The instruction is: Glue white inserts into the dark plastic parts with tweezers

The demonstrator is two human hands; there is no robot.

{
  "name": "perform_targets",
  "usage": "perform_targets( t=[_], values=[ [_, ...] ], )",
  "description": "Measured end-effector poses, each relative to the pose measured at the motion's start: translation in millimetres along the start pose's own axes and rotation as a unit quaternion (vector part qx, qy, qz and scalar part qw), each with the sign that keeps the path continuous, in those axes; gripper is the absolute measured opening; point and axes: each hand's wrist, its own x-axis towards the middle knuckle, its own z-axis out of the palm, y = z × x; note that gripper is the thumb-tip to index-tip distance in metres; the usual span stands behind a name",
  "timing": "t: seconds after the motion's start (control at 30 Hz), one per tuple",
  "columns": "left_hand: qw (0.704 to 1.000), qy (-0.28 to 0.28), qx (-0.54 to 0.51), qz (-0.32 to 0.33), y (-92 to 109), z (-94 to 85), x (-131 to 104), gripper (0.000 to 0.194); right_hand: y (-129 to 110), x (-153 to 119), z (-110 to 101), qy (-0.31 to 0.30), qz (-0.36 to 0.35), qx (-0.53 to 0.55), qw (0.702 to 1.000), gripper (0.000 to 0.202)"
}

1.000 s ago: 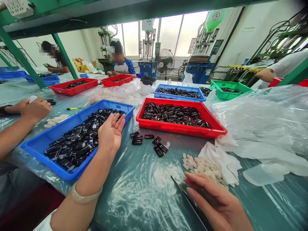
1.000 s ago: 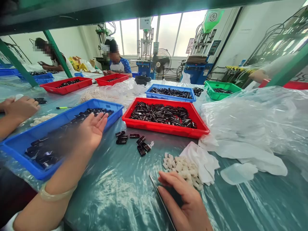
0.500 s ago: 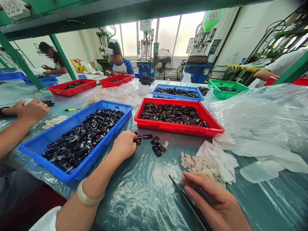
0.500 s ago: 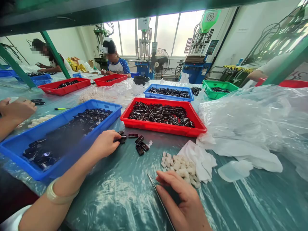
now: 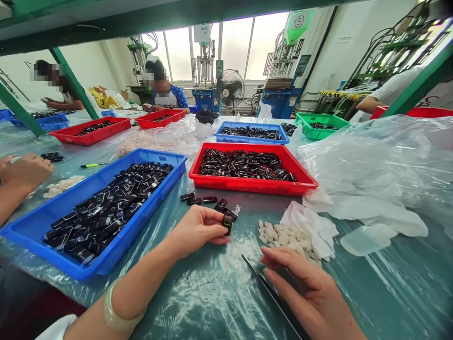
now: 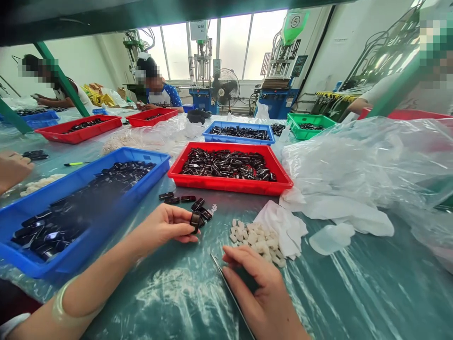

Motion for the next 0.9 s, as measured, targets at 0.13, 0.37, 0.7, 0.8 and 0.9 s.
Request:
perform_targets(
  t=[0.13,0.37,0.7,0.8,0.9],
  values=[
    [0.984,-0.085,-0.143,-0.058,-1,11.3,-3,0.024,1,1,0,0.000,-0.003,0.003,1.000,0.019],
    [0.970,-0.118,-0.200,-0.070,-1,15.2,-5,0.025,1,3,0,-0.009,0.000,-0.001,1.000,0.016],
    [0.960,-0.120,-0.236,-0.088,-3,18.8,-4,0.030,1,2,0,-0.002,-0.028,-0.021,0.999,0.016],
    [0.967,-0.119,-0.211,-0.078,-3,19.9,-3,0.028,1,3,-5,0.021,-0.059,-0.053,0.997,0.017],
    [0.975,-0.104,-0.182,-0.076,-3,21.0,-2,0.026,0,7,-20,0.079,-0.068,-0.104,0.989,0.022]
  ],
)
